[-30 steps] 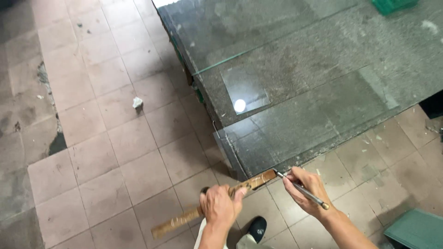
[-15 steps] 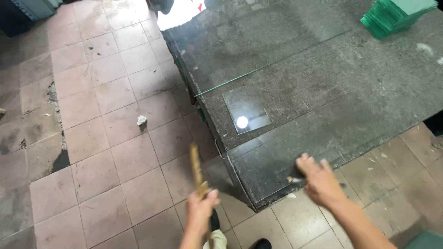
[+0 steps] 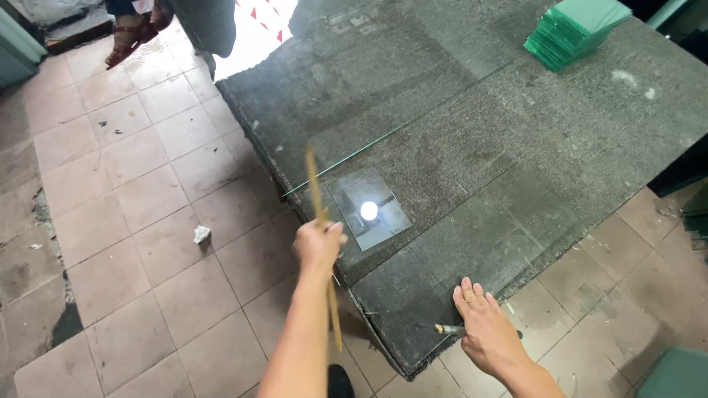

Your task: Cutting small rectangular pieces of glass from a larger sheet using a glass cutter and a ruler.

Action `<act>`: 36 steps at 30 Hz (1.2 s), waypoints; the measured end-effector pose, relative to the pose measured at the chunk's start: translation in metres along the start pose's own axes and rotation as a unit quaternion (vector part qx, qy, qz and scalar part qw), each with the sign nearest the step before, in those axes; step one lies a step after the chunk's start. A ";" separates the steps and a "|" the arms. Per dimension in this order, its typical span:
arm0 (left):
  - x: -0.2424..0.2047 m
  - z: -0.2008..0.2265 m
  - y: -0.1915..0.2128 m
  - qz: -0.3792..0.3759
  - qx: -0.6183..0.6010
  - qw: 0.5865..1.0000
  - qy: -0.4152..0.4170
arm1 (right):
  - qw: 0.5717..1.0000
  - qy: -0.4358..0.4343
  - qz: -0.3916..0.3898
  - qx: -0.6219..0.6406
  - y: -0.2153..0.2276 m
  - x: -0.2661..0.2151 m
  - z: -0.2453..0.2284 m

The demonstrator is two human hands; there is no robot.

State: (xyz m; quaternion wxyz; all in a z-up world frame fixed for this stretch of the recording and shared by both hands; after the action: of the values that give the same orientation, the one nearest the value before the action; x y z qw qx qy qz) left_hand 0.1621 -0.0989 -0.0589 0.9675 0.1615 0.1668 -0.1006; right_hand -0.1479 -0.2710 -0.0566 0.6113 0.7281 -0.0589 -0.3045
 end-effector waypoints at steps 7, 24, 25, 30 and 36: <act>0.022 0.031 -0.006 0.069 0.224 0.967 -0.101 | 1.000 -0.010 0.020 0.014 -0.007 -0.010 -0.006; -0.108 -0.060 0.076 0.008 0.366 0.927 -0.082 | 0.998 0.038 0.018 0.049 0.019 -0.023 -0.030; -0.105 -0.057 0.075 0.013 0.369 0.924 -0.096 | 0.997 0.016 0.031 0.065 0.046 -0.026 -0.034; -0.104 -0.057 0.074 0.005 0.383 0.917 -0.108 | 0.988 -0.102 0.038 0.106 0.084 -0.016 -0.015; -0.104 -0.051 0.071 -0.006 0.385 0.919 -0.084 | 0.823 0.010 0.117 0.556 0.094 0.025 -0.057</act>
State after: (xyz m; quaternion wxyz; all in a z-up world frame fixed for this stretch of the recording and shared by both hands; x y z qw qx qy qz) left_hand 0.0689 -0.0004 -0.0477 0.8406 0.5112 0.0340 -0.1756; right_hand -0.0714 -0.2565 0.0253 0.1347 0.9351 -0.2966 -0.1392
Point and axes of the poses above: each hand's wrist, its own x-axis towards the middle knuckle, its own y-axis out of the back of the hand, z = x × y, the point moved 10 cm from there along x, towards the middle knuckle, and after that the axes turned 6 degrees about z, right-handed, at the moved point
